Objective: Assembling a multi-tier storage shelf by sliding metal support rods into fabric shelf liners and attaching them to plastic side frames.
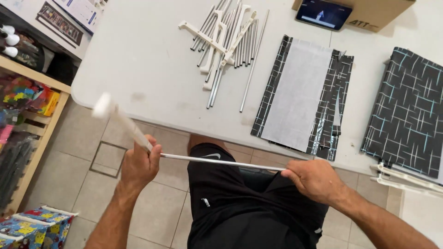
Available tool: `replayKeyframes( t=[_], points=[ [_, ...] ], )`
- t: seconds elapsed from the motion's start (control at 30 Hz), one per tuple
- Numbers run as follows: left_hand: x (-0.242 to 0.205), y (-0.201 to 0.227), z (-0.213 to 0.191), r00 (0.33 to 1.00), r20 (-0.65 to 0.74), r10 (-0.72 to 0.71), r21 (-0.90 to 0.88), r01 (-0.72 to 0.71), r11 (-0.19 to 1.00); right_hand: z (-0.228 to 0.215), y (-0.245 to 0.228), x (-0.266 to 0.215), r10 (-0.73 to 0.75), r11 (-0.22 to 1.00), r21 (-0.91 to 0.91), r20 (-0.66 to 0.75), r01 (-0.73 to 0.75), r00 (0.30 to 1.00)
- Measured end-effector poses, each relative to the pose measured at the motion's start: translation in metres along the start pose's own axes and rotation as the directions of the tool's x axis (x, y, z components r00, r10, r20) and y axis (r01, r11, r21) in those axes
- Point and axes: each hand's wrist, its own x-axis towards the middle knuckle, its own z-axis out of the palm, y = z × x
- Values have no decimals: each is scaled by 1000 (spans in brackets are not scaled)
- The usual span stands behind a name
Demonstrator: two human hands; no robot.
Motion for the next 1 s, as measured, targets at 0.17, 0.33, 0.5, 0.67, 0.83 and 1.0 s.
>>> replayKeyframes(
  t=[0.17,0.33,0.5,0.67,0.83,1.0],
  points=[
    [-1,-31,-34,654,366,-662,-343,756,557,-22,45,-10,-104,907,-416,-366,-62,925],
    [-54,-86,1,787,150,-599,-553,569,609,-14,48,6,419,864,368,-145,-345,896],
    [-50,-16,51,789,367,-493,-552,611,567,32,19,109,256,786,614,-209,-77,944],
    [-56,37,56,781,514,-354,-487,606,629,51,-6,204,271,748,659,-190,-82,944],
    [-64,60,53,773,494,-398,-433,616,658,38,-29,238,391,718,653,-94,-240,915],
    [-50,69,55,789,453,-415,-379,592,711,13,-55,212,352,652,736,-77,-184,933]
  ],
)
